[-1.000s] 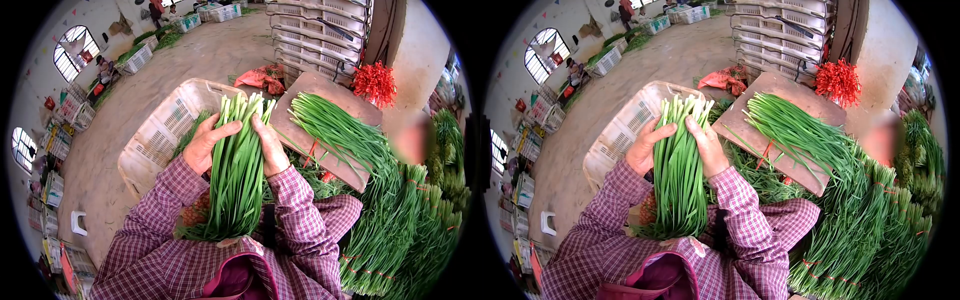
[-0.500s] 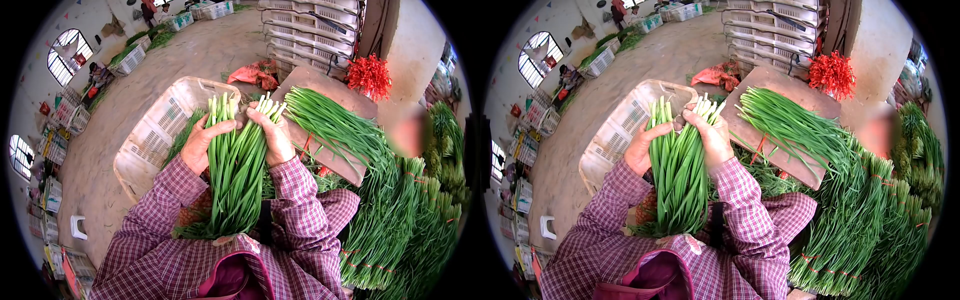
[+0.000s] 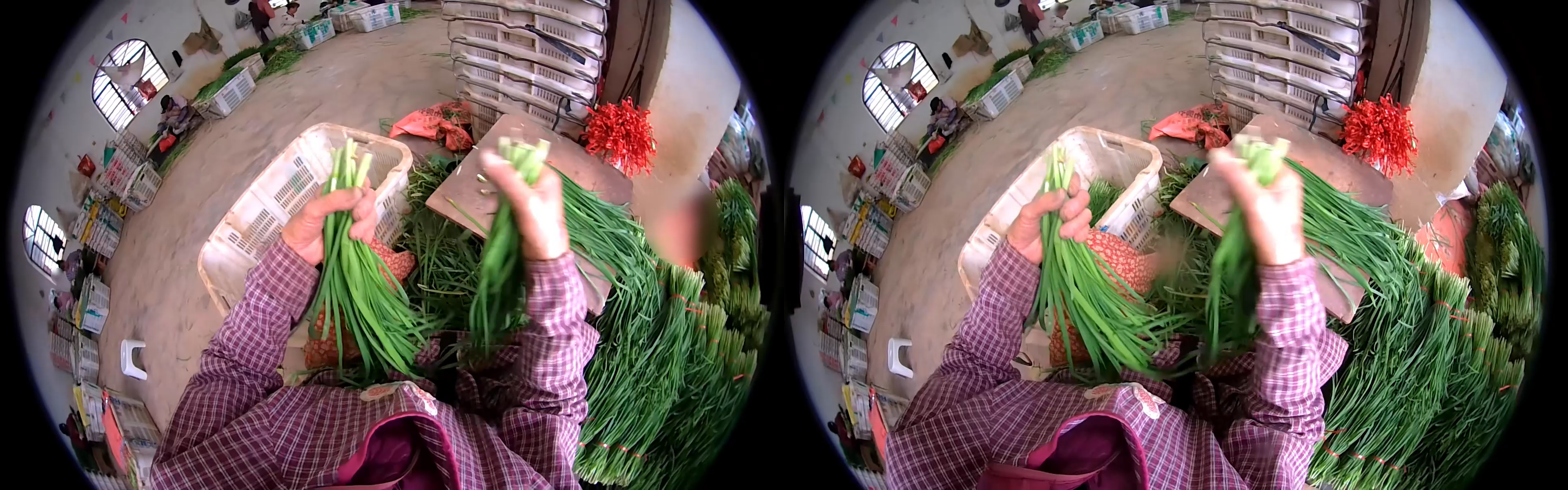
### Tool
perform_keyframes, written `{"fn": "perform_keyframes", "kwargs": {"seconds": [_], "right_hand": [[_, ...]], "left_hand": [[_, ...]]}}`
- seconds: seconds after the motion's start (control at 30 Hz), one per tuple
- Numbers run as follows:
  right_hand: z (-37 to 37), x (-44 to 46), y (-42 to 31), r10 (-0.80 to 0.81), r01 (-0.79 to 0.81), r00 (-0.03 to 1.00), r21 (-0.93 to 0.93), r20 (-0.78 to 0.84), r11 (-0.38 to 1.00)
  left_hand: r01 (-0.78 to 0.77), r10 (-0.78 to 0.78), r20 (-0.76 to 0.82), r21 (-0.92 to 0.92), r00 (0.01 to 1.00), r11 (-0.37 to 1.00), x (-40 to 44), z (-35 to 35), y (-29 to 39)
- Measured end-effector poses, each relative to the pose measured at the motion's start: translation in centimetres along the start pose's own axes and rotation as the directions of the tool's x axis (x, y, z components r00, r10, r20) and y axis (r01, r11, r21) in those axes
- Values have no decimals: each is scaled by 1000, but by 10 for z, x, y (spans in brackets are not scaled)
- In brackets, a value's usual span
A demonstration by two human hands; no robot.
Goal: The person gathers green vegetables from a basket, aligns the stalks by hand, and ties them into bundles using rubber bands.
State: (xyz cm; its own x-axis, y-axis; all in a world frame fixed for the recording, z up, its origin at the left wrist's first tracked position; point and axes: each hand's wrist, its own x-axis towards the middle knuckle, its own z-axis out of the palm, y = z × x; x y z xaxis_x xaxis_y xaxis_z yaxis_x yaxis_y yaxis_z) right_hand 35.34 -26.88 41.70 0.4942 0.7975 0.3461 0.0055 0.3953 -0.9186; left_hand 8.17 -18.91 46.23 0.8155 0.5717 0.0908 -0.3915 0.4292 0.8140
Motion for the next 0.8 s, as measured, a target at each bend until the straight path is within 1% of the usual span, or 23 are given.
{"fn": "perform_keyframes", "kwargs": {"seconds": [0.03,0.07,0.1,0.13,0.2,0.23,0.3,0.33,0.4,0.47,0.53,0.57,0.6,0.67,0.7,0.73,0.8], "right_hand": [[14,-1,-7,49,-45,988,-29,148,999],[34,-7,-26,105,-118,972,50,209,992],[50,-10,-49,104,-128,947,60,304,990],[58,-9,-57,90,-127,929,80,360,989],[68,-2,-51,53,-67,909,20,414,998],[70,-2,-52,53,-67,909,19,414,998],[71,-3,-55,67,-94,897,41,437,995],[69,-3,-53,67,-94,897,41,437,995],[56,-1,-49,133,-152,913,21,385,988],[42,0,-50,151,-150,950,-22,274,988],[31,4,-34,84,-75,984,-66,155,995],[22,12,-16,-32,72,993,-381,112,922],[26,9,-13,-25,66,993,-382,113,922],[36,-2,-4,-229,251,968,-310,106,917],[42,-10,-16,-81,102,981,-113,176,988],[49,-13,-21,-135,134,971,16,198,991],[56,-14,-19,53,-101,945,133,323,986]], "left_hand": [[40,-41,2,38,999,998,2,4,-5],[79,-79,1,77,997,994,3,6,-9],[117,-121,26,122,992,986,6,-4,-16],[117,-121,28,122,992,986,7,-2,-17],[114,-117,4,197,993,974,7,7,-19],[122,-117,-40,199,992,972,6,10,-18],[107,-104,-27,189,994,976,7,12,-21],[92,-91,-16,178,996,980,7,12,-21],[97,-98,-1,150,995,984,6,13,-21],[104,-106,12,120,994,987,4,9,-21],[81,-85,50,77,995,994,3,-3,-21],[73,-74,60,31,995,997,3,-7,-21],[75,-77,55,26,996,997,2,-9,-21],[65,-63,45,-39,997,997,2,-10,-20],[77,-75,45,-43,996,996,3,-8,-19],[82,-80,39,-46,996,996,4,-7,-21],[36,-36,9,-43,999,998,7,-6,-23]]}}
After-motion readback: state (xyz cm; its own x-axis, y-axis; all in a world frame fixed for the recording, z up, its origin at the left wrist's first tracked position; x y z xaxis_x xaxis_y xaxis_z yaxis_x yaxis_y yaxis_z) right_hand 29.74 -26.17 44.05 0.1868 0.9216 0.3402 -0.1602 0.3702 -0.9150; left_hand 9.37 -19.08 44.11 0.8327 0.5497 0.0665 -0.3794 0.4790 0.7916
